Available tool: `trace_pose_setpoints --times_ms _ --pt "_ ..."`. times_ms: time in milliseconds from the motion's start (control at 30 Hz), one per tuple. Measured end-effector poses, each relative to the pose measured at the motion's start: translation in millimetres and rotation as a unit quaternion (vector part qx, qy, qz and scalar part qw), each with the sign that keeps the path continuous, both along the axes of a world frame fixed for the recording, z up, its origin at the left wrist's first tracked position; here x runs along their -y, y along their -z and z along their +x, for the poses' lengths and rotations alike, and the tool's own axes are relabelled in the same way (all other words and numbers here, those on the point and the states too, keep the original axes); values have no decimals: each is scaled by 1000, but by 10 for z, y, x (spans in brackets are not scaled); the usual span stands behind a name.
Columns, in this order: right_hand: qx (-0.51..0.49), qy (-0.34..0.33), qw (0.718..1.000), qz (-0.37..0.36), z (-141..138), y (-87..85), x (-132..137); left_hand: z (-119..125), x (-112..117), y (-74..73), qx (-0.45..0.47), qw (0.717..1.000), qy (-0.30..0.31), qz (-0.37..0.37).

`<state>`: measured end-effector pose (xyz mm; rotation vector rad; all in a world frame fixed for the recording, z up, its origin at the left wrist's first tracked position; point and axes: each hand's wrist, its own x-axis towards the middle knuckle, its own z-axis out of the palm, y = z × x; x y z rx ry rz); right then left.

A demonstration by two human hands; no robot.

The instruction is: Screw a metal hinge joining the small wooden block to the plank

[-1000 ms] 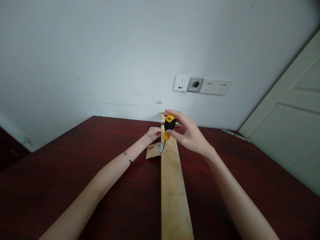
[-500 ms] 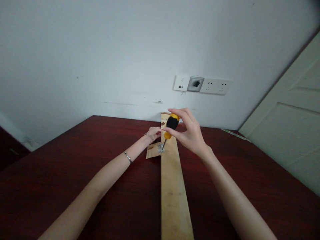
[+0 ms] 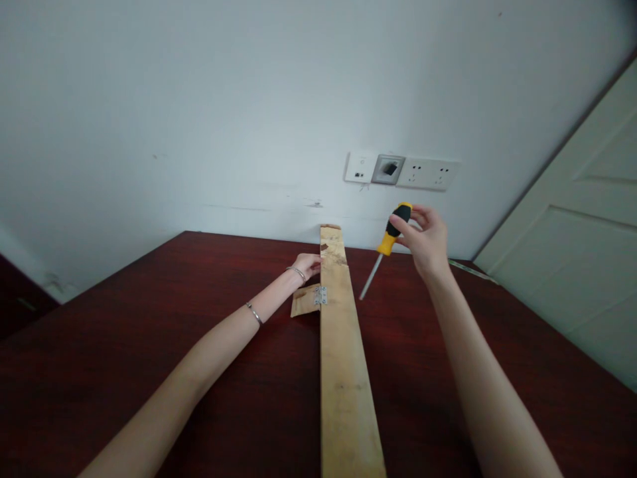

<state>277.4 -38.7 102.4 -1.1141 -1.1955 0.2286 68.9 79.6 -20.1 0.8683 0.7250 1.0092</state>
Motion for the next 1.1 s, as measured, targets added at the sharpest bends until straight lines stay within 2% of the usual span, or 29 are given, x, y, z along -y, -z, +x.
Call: trace_pose_setpoints --times_ms 67,133,267,400,733,1100 --pt "42 45 993 -97 174 168 -136 -7 6 -18 -15 1000 9 -10" --pt "140 98 967 -190 278 363 -252 -10 10 -33 -21 1000 9 -15" --pt "187 102 944 -251 306 721 -405 4 20 -50 -19 1000 7 -13" --pt "226 88 921 -304 248 935 -450 23 30 -66 -16 1000 11 -7" --pt "284 77 880 -374 166 1120 -473 20 68 -91 -24 1000 6 -2" --pt "327 78 857 -390 165 1217 -505 23 52 -99 -33 999 5 -1"
